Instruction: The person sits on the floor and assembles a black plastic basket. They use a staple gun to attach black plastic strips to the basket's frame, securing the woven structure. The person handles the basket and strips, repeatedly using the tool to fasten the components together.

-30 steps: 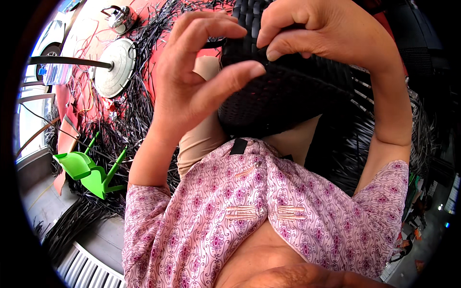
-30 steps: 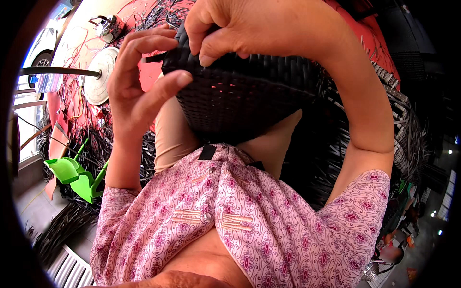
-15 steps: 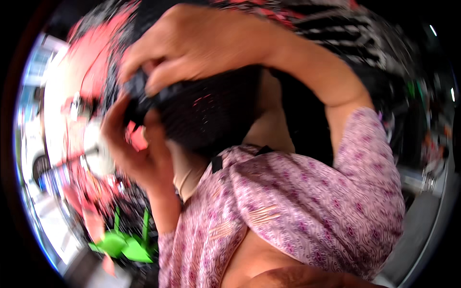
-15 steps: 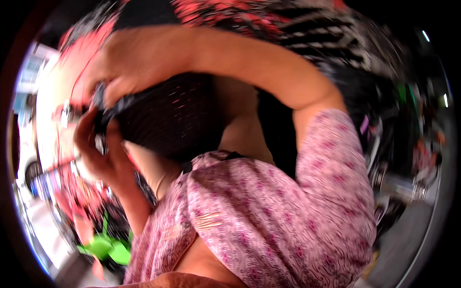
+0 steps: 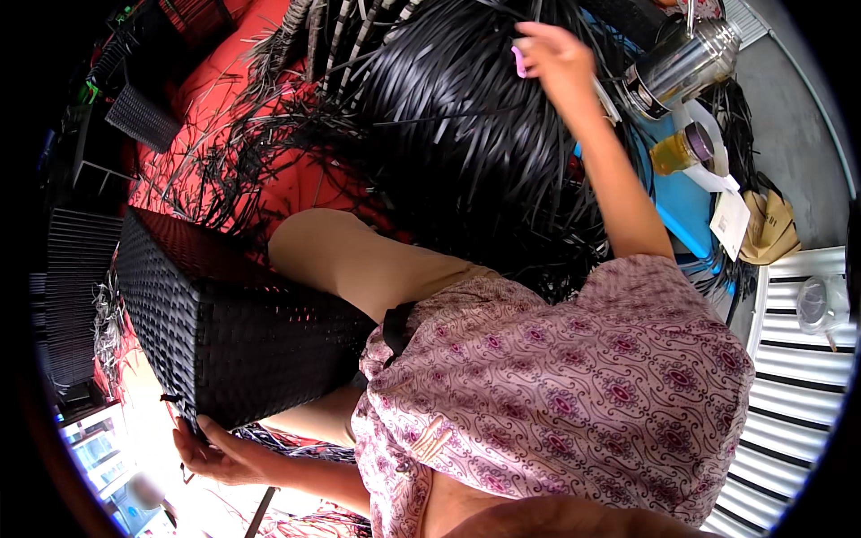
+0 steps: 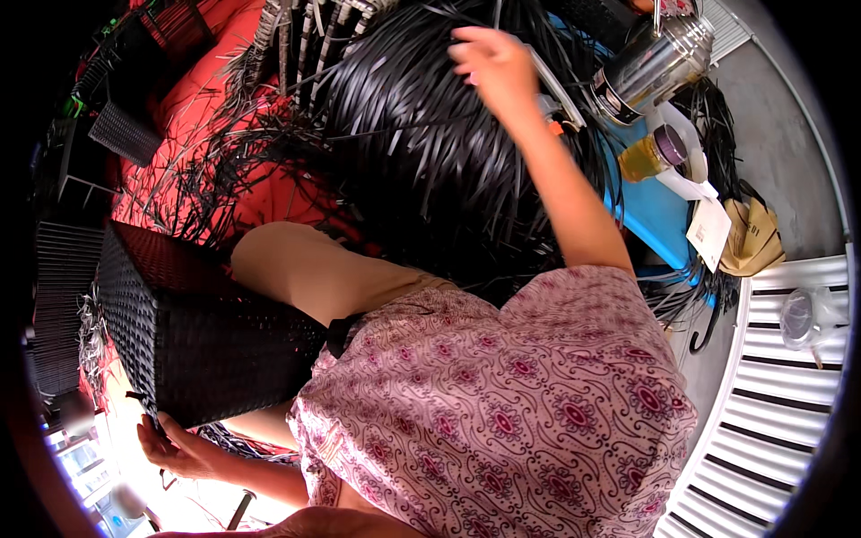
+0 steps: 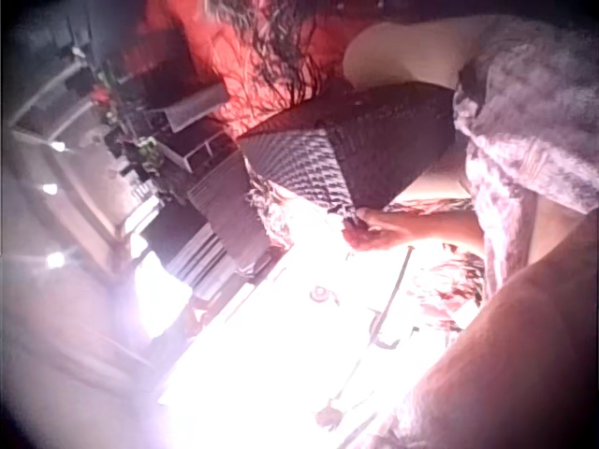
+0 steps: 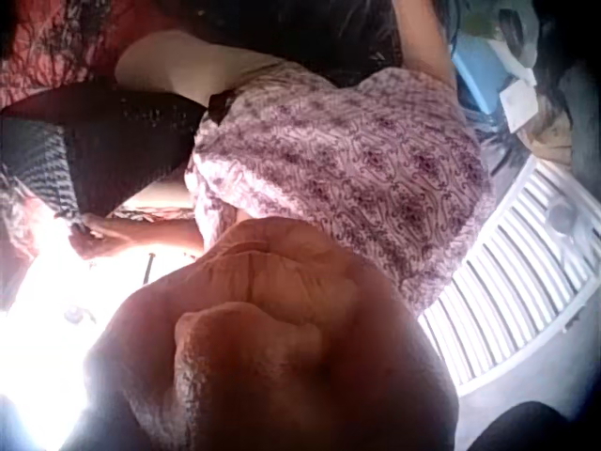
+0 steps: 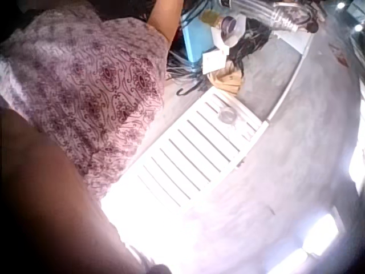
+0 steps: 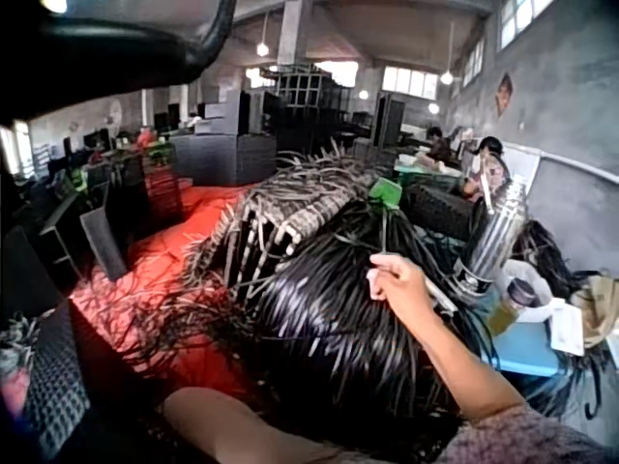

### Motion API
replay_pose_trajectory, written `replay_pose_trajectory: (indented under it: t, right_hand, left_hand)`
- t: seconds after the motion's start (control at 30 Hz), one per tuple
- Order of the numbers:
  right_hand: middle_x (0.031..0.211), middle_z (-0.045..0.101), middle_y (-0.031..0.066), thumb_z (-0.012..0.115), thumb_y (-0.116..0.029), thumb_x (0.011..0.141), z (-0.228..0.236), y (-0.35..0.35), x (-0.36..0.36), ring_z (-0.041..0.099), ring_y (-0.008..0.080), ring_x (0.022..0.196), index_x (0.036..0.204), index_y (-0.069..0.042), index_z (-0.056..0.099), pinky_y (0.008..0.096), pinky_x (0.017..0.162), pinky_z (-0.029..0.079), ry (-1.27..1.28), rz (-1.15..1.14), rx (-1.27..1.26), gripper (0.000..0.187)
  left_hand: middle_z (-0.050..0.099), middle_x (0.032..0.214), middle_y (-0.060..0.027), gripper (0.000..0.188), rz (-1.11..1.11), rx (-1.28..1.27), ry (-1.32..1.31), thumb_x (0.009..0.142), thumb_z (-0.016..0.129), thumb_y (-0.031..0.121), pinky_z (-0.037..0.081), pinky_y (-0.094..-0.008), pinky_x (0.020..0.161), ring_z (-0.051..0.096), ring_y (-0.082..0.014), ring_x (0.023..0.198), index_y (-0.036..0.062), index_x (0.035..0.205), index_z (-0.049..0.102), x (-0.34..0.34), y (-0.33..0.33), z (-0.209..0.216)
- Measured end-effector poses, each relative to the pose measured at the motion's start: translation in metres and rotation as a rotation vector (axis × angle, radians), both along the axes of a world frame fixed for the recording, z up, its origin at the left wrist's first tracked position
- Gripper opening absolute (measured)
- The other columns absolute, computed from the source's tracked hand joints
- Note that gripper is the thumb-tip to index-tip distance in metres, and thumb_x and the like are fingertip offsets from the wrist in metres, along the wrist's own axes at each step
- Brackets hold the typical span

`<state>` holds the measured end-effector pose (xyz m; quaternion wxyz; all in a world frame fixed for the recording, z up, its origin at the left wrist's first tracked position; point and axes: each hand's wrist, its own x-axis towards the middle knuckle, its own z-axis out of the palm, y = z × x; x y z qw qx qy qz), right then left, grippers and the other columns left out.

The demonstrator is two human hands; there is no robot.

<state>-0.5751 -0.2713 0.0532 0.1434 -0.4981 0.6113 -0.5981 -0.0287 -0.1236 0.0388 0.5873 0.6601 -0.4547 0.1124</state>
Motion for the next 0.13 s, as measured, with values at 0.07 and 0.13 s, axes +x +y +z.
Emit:
replay_pose_trajectory:
  t: [0.07,0.13]
  right_hand:
    - [0.088,0.069,0.0086,0.064,-0.008,0.087,-0.004,0.015,-0.083,0.066,0.0125,0.072,0.117,-0.001,0.065,0.0238,0.061,0.052,-0.111,-0.252,-0.071,0.031]
    - [0.089,0.069,0.0097,0.063,-0.006,0.087,-0.004,0.033,-0.127,0.066,0.0132,0.073,0.119,0.001,0.063,0.0241,0.062,0.052,-0.148,-0.386,-0.095,0.033]
  left_hand:
    - [0.064,0.117,-0.018,0.045,-0.015,0.004,0.032,0.09,0.071,0.021,0.052,-0.0358,0.092,0.062,-0.0263,0.108,-0.0058,0.122,0.056,0.0,-0.007,-0.001]
    - [0.064,0.119,-0.0171,0.048,-0.015,0.015,0.044,0.089,0.072,0.022,0.052,-0.0373,0.095,0.062,-0.0271,0.11,-0.0042,0.126,0.056,0.008,-0.004,-0.006]
